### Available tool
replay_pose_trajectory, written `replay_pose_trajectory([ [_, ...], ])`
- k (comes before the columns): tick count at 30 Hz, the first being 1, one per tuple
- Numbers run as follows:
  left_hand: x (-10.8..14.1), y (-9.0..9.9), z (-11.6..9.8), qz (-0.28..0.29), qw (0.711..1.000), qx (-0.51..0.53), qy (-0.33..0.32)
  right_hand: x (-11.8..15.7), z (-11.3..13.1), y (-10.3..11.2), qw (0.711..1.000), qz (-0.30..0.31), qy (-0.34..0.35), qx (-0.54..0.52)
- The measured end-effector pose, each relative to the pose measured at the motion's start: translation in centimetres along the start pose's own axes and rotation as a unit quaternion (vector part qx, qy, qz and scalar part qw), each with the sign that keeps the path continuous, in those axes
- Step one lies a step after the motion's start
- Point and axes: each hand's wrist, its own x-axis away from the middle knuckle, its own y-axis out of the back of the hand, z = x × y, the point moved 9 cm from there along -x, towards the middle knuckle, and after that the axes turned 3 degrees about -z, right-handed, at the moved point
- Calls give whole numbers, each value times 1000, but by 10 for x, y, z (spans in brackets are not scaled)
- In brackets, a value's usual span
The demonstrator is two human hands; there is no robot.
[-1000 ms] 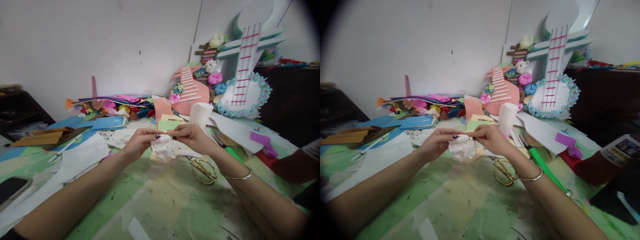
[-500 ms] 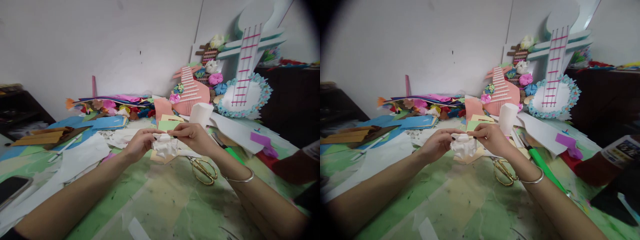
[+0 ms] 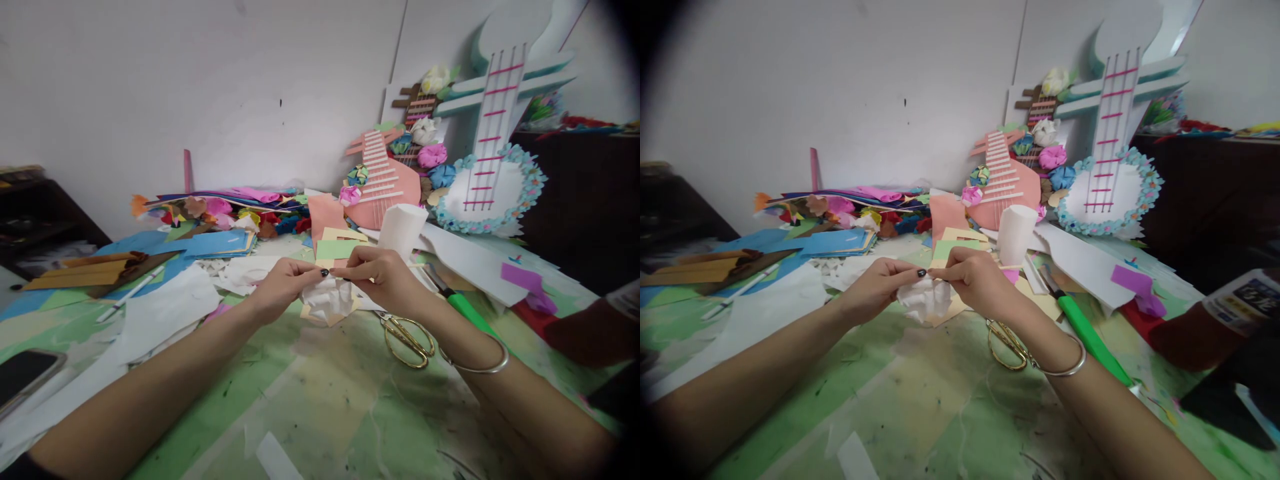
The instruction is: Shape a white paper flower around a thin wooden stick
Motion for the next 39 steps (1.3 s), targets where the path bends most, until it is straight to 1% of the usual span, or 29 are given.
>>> replay_pose_trajectory([
  [8, -2, -2, -1, 40, 996, -74, -28, 1, 1, -3, 1000, 6, 1, 11],
  [12, 0, 0, -6, 47, 993, -104, -27, 3, 5, -4, 999, 8, 26, 20],
  [15, 4, -6, -12, 90, 988, -124, -23, 5, 11, -6, 998, 13, 52, 42],
  [17, 7, -10, -14, 120, 982, -144, -25, 5, 15, -5, 996, 4, 67, 60],
  [19, 8, -12, -14, 129, 980, -152, -21, 6, 19, -5, 994, -9, 82, 76],
  [22, 7, -10, -7, 114, 984, -137, -6, 6, 23, -5, 992, -24, 95, 85],
  [25, 4, -7, 0, 90, 990, -107, 12, 6, 22, -4, 992, -33, 86, 87],
  [27, 3, -5, 3, 76, 993, -82, 22, 5, 22, -5, 992, -29, 82, 96],
  [31, 2, -3, 6, 57, 996, -41, 50, 3, 25, -6, 986, -20, 103, 132],
  [34, 2, -4, 7, 49, 997, -18, 61, 2, 24, -6, 984, -10, 111, 140],
  [36, 1, -3, 8, 37, 998, -2, 58, 2, 24, -2, 983, -30, 116, 139],
  [39, -1, 3, 9, 1, 998, 27, 53, 2, 25, 15, 977, -106, 107, 148],
])
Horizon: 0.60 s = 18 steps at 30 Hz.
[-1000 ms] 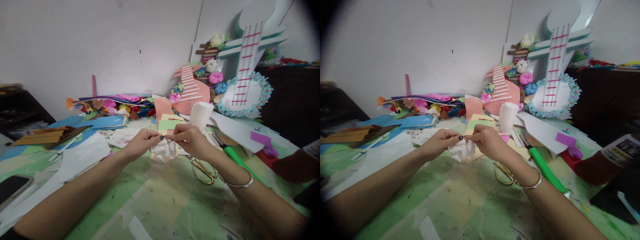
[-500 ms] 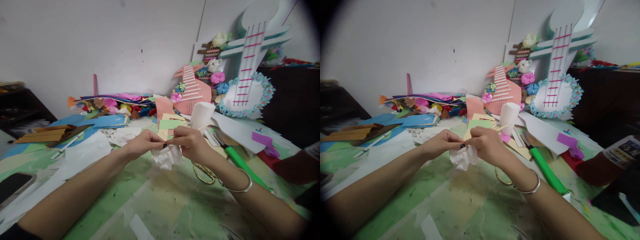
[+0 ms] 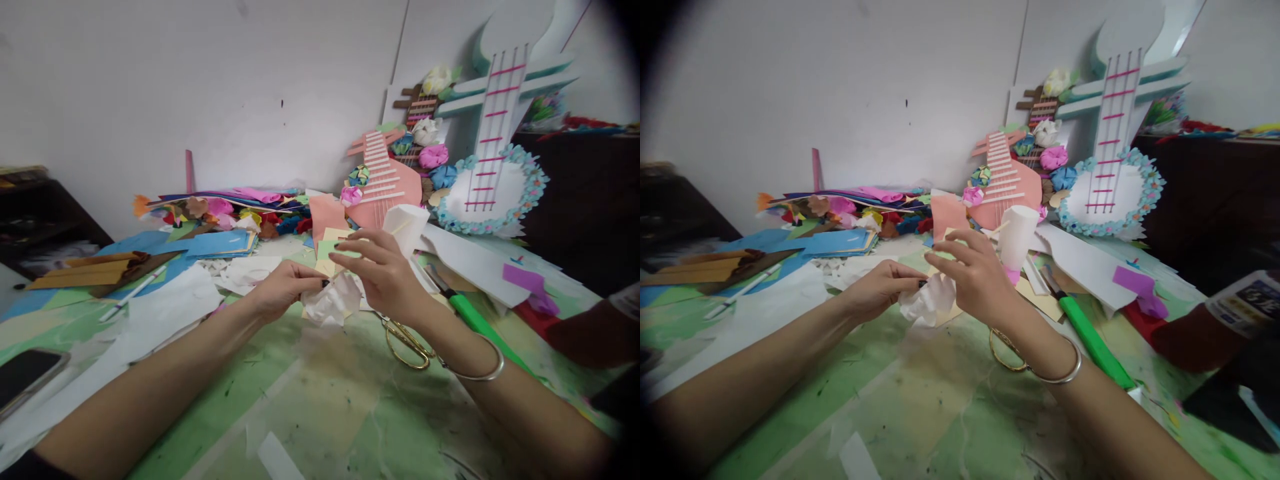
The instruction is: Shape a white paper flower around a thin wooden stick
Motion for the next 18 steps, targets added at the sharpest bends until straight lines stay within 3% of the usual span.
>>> replay_pose_trajectory([
  [4, -3, 8, 1, -34, 999, 27, -6, -1, -11, 18, 996, -66, -53, 36],
  [10, -5, 6, 2, -20, 998, -49, -46, 4, -32, 15, 984, -38, -106, 140],
  [12, -4, 0, 2, 1, 992, -107, -72, 6, -38, 4, 977, 21, -119, 173],
  [16, -5, -2, 4, 4, 976, -196, -96, 24, -47, -38, 943, 251, -153, 157],
  [18, -6, -3, 5, 11, 967, -232, -102, 34, -49, -52, 921, 320, -177, 132],
])
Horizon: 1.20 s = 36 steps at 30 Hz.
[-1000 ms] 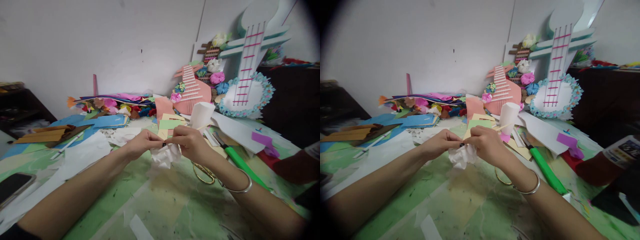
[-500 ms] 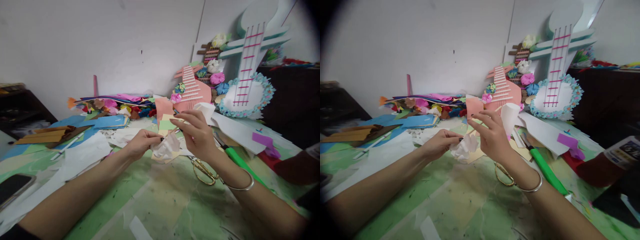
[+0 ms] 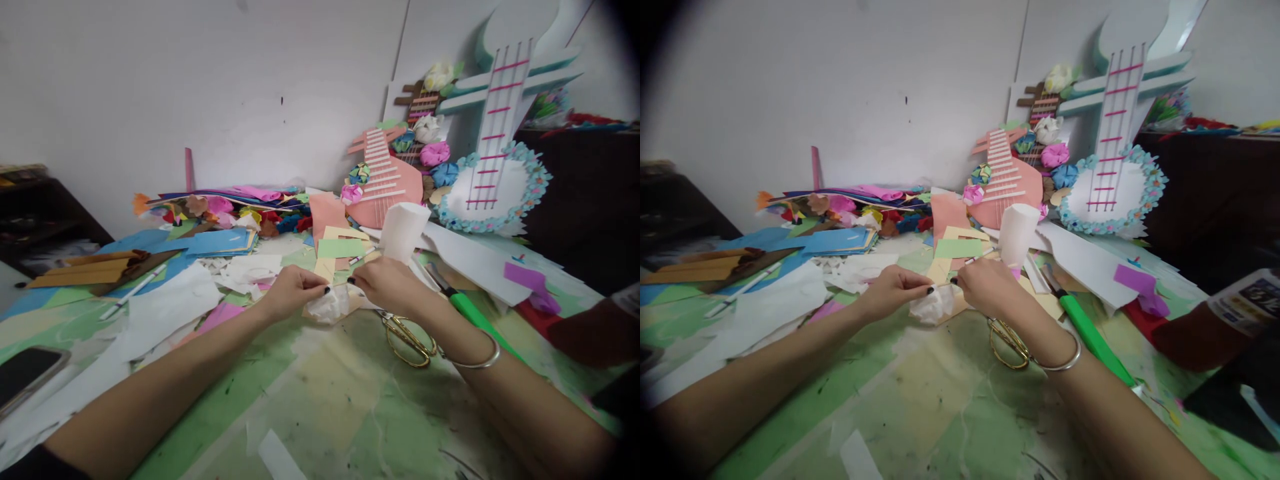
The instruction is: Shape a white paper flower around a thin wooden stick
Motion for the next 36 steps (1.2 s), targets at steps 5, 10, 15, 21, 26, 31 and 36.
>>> replay_pose_trajectory([
  [5, -3, 2, -1, 1, 998, -64, -16, -2, -1, -8, 999, -9, -43, -8],
  [10, -4, 10, -10, -36, 989, -139, -41, 0, 6, -2, 995, -90, -29, 25],
  [15, -6, 11, -4, -32, 990, -132, -29, 6, 22, 6, 984, -167, 37, 54],
  [21, -8, 8, 3, -18, 996, -85, -12, 12, 34, 14, 970, -214, 83, 81],
  [26, -6, 3, 6, 7, 1000, -22, 12, 14, 40, 18, 960, -240, 115, 90],
  [31, -6, 0, 11, 19, 999, 24, 25, 16, 42, 18, 958, -242, 124, 91],
  [36, -7, -1, 13, 26, 998, 44, 30, 17, 43, 19, 955, -253, 131, 85],
])
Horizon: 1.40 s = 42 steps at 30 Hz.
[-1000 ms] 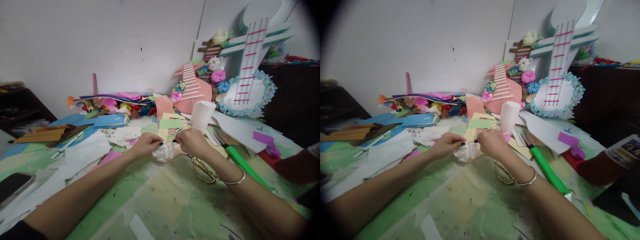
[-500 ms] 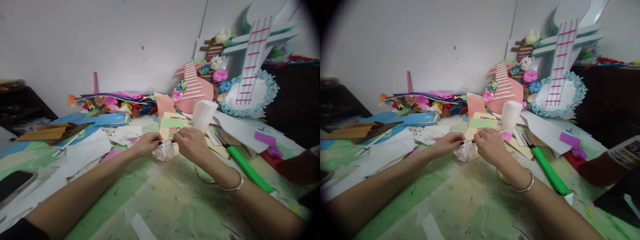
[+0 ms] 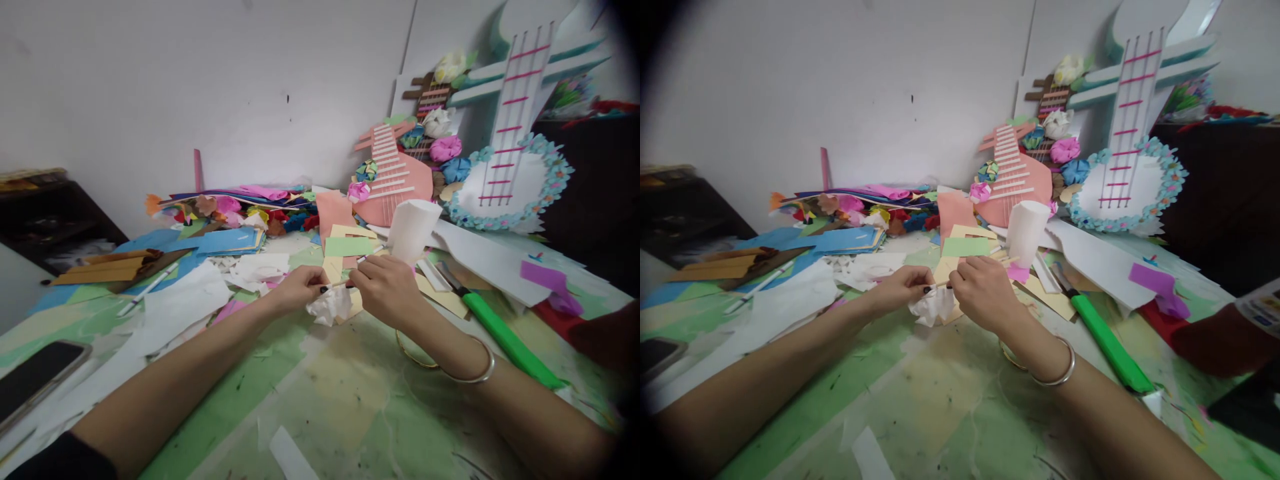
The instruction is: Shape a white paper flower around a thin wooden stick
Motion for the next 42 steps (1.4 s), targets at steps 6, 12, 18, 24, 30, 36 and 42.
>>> replay_pose_trajectory([
  [6, -2, 3, 3, -18, 1000, -9, -11, -1, 1, 2, 1000, -11, 7, 3],
  [12, -3, 7, 3, -41, 998, -43, -22, 0, 2, 2, 1000, -22, 6, 3],
  [18, -2, 8, 4, -51, 997, -48, -29, 1, 3, 1, 1000, -20, 7, 9],
  [24, -3, 8, 4, -51, 998, -28, -29, 1, 3, 0, 1000, -21, 10, 15],
  [30, -3, 6, 8, -40, 999, 25, -1, 1, 3, 1, 1000, -21, 7, 11],
  [36, -4, 16, 0, -24, 994, 105, -3, 1, -8, 1, 999, -29, -26, 13],
  [42, 0, 23, -11, -12, 992, 123, -40, 5, -25, -7, 994, 5, -108, 22],
])
